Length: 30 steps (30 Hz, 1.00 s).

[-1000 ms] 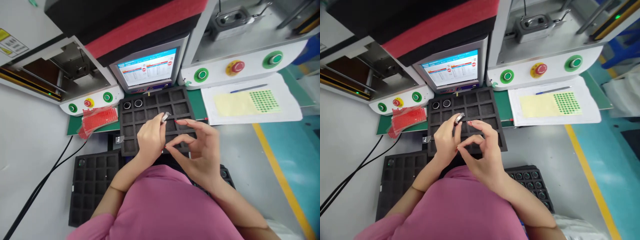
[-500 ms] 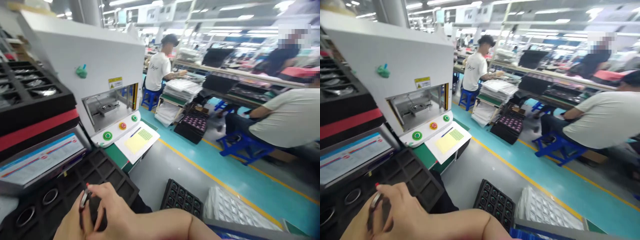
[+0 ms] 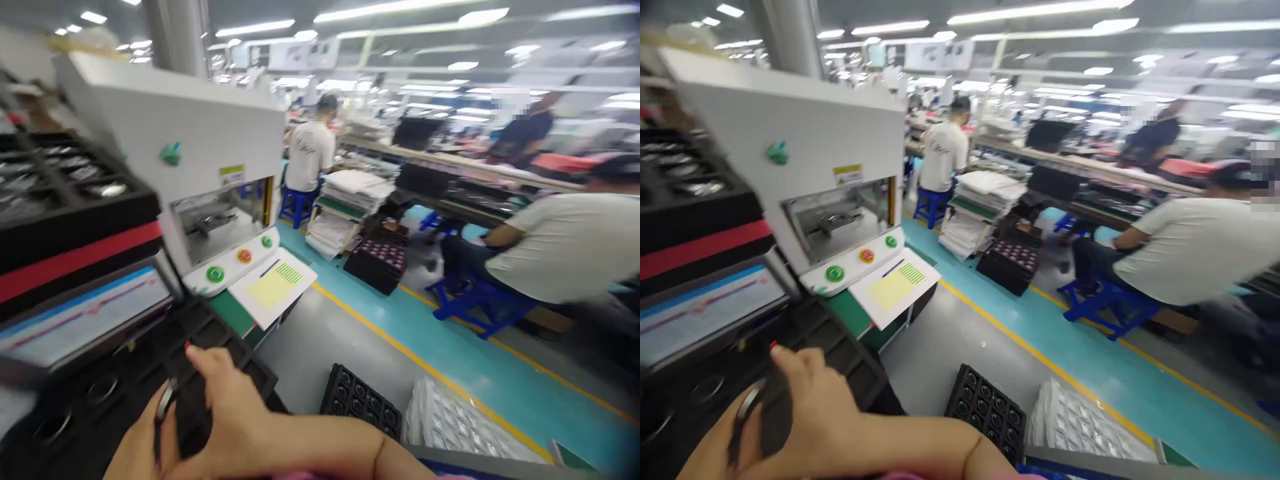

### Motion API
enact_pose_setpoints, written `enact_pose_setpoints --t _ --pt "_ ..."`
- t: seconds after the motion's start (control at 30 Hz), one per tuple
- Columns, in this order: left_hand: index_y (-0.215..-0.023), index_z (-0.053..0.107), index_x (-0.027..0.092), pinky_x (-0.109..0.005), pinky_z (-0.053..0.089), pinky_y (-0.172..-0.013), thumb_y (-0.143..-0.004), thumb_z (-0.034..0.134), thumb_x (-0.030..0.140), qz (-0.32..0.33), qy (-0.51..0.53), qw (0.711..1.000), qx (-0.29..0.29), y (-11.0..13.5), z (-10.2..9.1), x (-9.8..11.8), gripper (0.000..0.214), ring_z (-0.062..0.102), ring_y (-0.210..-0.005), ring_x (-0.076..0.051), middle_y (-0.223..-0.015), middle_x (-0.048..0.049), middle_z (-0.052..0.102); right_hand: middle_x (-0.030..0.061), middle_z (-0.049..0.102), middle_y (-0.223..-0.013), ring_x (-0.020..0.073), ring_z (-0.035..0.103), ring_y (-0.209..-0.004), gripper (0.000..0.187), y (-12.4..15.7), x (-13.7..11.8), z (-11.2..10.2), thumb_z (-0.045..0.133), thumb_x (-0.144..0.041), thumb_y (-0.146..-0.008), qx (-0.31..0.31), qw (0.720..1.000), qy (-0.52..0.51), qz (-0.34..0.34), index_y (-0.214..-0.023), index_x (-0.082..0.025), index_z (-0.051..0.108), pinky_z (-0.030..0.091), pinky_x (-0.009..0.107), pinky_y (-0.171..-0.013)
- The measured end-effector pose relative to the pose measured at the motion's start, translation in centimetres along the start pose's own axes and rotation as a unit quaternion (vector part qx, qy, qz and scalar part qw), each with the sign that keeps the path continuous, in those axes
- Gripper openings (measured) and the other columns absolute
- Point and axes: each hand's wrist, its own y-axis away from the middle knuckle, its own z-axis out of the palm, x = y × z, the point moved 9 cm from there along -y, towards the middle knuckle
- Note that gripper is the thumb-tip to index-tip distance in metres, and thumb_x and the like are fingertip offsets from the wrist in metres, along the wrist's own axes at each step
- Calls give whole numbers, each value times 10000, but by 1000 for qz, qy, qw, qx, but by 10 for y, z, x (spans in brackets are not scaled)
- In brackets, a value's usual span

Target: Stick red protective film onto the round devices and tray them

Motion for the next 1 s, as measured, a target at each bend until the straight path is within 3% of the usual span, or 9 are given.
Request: enact_pose_setpoints --t 0.07,0.17,0.27,0.37,0.43,0.5,0.7,0.83,1.0 --pt "-1474 498 289 -392 528 -661 -981 488 211 -12 -76 997 20 4 -20 17 500 720 -765 -266 -1008 -90 760 27 637 -1100 129 560 -527 1042 16 -14 -28 871 -543 -562 113 992 -54 -33 -1444 -342 354 554 300 -474" --pt "-1150 702 175 -302 558 -758 -971 543 243 -152 -98 981 64 17 -55 -12 249 748 -801 -216 -970 -80 781 36 593 -1153 97 596 -606 525 28 7 -24 625 -275 -887 105 985 -128 40 -1344 -318 371 573 293 -645" --pt "-1046 716 152 -264 563 -792 -929 588 320 -382 -39 918 98 69 -95 -78 241 754 -814 -196 -940 -68 783 70 564 -1176 104 621 -650 486 26 35 25 604 -265 -875 7 980 -176 88 -1300 -266 368 567 344 -760" --pt "-1020 700 136 -268 575 -820 -841 681 374 -537 92 813 202 138 -132 -109 298 757 -849 -201 -937 -78 772 84 588 -1141 149 664 -700 474 31 40 92 633 -280 -803 -116 969 -194 97 -1230 -234 431 556 424 -856" --pt "-991 693 123 -281 591 -761 -783 730 423 -576 127 769 247 171 -148 -111 367 757 -792 -208 -891 -85 765 93 599 -1123 179 685 -740 473 38 31 132 624 -288 -777 -180 959 -202 89 -1210 -219 446 550 460 -889" --pt "-980 691 113 -294 598 -707 -749 753 464 -595 134 750 257 192 -155 -111 424 751 -729 -210 -856 -93 761 113 599 -1142 204 700 -790 494 47 15 166 617 -298 -766 -228 948 -210 78 -1219 -205 447 560 462 -884" --pt "-945 698 104 -295 602 -698 -710 782 482 -629 209 704 254 219 -146 -111 453 739 -704 -193 -876 -106 763 187 537 -1288 221 678 -776 527 73 -26 232 645 -277 -759 -299 930 -205 62 -1249 -184 474 583 455 -802" --pt "-947 690 107 -269 590 -675 -722 775 482 -634 260 690 234 215 -136 -111 445 715 -671 -161 -873 -99 761 146 528 -1242 140 638 -674 456 72 -32 229 559 -230 -799 -295 926 -225 71 -1239 -207 443 584 411 -807" --pt "-887 691 112 -219 532 -542 -715 769 480 -634 335 679 160 197 -114 -104 414 655 -572 -129 -774 -77 740 58 535 -1193 124 644 -674 649 38 -44 164 678 -287 -781 -302 897 -314 71 -1327 -324 331 576 328 -660"
